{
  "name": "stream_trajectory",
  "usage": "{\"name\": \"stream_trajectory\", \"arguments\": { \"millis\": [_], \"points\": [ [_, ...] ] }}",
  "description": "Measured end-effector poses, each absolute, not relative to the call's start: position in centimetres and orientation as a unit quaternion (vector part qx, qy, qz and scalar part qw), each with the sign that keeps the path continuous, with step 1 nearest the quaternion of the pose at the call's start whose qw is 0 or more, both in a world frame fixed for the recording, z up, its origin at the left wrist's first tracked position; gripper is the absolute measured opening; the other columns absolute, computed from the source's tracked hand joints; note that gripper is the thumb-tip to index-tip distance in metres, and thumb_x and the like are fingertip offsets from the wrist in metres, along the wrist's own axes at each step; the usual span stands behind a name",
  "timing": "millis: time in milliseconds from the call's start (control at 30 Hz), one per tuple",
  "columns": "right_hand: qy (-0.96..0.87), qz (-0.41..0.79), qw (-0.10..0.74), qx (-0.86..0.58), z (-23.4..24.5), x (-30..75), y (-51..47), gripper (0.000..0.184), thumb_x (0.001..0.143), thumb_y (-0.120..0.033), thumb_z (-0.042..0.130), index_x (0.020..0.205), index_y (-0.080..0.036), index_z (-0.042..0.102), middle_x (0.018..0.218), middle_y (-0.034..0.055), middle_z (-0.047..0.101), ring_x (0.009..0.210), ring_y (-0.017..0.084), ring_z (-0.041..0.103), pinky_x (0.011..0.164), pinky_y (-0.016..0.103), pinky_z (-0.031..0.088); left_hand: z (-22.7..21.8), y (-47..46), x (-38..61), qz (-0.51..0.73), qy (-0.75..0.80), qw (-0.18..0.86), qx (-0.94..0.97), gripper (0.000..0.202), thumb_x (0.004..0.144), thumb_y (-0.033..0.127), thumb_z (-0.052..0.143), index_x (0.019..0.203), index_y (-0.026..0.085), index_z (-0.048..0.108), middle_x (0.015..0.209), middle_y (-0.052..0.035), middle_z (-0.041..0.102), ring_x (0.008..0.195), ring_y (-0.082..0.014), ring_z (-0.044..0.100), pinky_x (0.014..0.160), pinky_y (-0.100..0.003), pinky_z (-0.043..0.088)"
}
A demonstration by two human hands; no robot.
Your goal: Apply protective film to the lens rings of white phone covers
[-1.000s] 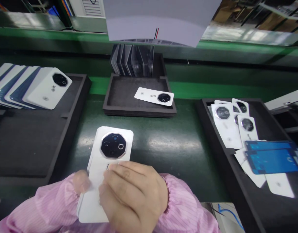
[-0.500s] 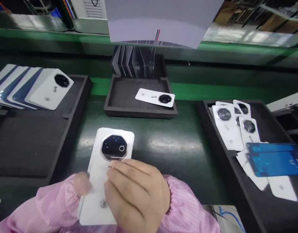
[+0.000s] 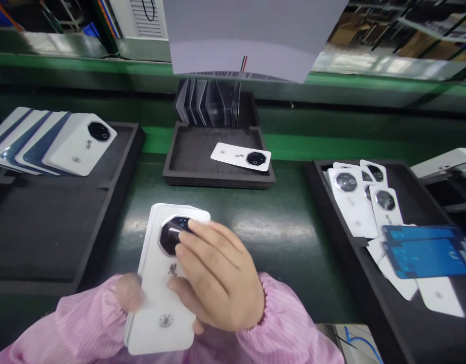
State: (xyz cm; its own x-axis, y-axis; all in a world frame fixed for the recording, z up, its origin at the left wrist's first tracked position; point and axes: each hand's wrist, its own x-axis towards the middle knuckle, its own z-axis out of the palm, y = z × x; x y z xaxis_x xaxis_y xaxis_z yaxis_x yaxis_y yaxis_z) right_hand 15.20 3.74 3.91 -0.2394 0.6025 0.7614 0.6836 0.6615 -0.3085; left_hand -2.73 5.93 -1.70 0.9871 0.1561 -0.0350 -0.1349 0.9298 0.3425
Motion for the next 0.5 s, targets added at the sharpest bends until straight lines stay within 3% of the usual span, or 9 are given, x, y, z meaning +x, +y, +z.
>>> {"name": "stream_trajectory", "arguments": {
  "millis": [100,167,267,333,400,500],
  "points": [
    [-0.758,0.046,0.433,-0.485,3.7,15.7,4.0,0.056,0.082,-0.036,0.056,0.13,-0.01,0.041,0.133,0.02,0.047,0.128,0.034,0.039,0.096,0.056,0.041,-1.6,6.2,-2.8,0.035,0.037,0.986,0.158,0.074,0.048,0.015,0.053,0.122,0.01,0.054,0.105,-0.0082,0.068,0.098,-0.0255,0.062,0.08,-0.032,0.046],
    [-0.726,0.159,0.414,-0.526,3.6,16.2,4.1,0.066,0.082,-0.039,0.058,0.137,-0.014,0.032,0.14,0.0192,0.038,0.129,0.032,0.038,0.097,0.052,0.043,-1.4,6.3,-2.7,0.043,0.062,0.984,0.163,0.072,0.048,0.01,0.054,0.12,0.009,0.056,0.105,-0.0099,0.069,0.094,-0.0226,0.064,0.077,-0.029,0.048],
    [-0.656,0.324,0.434,-0.526,3.1,16.7,4.7,0.052,0.079,-0.034,0.063,0.127,-0.02,0.046,0.128,0.0131,0.053,0.112,0.024,0.056,0.086,0.037,0.053,-1.1,6.3,-2.5,0.048,0.084,0.979,0.179,0.074,0.049,0.007,0.059,0.123,0.012,0.054,0.113,-0.0093,0.065,0.096,-0.0228,0.063,0.081,-0.032,0.049],
    [-0.615,0.374,0.478,-0.503,2.6,17.1,5.4,0.038,0.078,-0.03,0.065,0.114,-0.021,0.057,0.121,0.0103,0.058,0.105,0.021,0.06,0.081,0.031,0.053,-0.9,6.3,-2.3,0.049,0.082,0.977,0.188,0.078,0.05,0.007,0.062,0.127,0.014,0.05,0.118,-0.0096,0.062,0.099,-0.0236,0.063,0.084,-0.035,0.048],
    [-0.565,0.377,0.545,-0.492,1.8,18.0,6.2,0.031,0.075,-0.027,0.067,0.104,-0.021,0.061,0.115,0.0081,0.062,0.101,0.019,0.061,0.08,0.029,0.052,-0.9,6.3,-2.2,0.042,0.076,0.977,0.195,0.081,0.053,0.008,0.063,0.131,0.015,0.044,0.119,-0.011,0.061,0.101,-0.0233,0.062,0.085,-0.035,0.047],
    [-0.387,0.328,0.702,-0.5,0.8,21.0,7.4,0.021,0.073,-0.029,0.068,0.092,-0.021,0.061,0.087,0.0,0.066,0.075,0.012,0.063,0.068,0.025,0.051,-0.8,6.3,-2.0,0.024,0.062,0.979,0.191,0.083,0.053,0.01,0.062,0.134,0.015,0.04,0.116,-0.0124,0.062,0.098,-0.0242,0.063,0.079,-0.034,0.049]
  ]
}}
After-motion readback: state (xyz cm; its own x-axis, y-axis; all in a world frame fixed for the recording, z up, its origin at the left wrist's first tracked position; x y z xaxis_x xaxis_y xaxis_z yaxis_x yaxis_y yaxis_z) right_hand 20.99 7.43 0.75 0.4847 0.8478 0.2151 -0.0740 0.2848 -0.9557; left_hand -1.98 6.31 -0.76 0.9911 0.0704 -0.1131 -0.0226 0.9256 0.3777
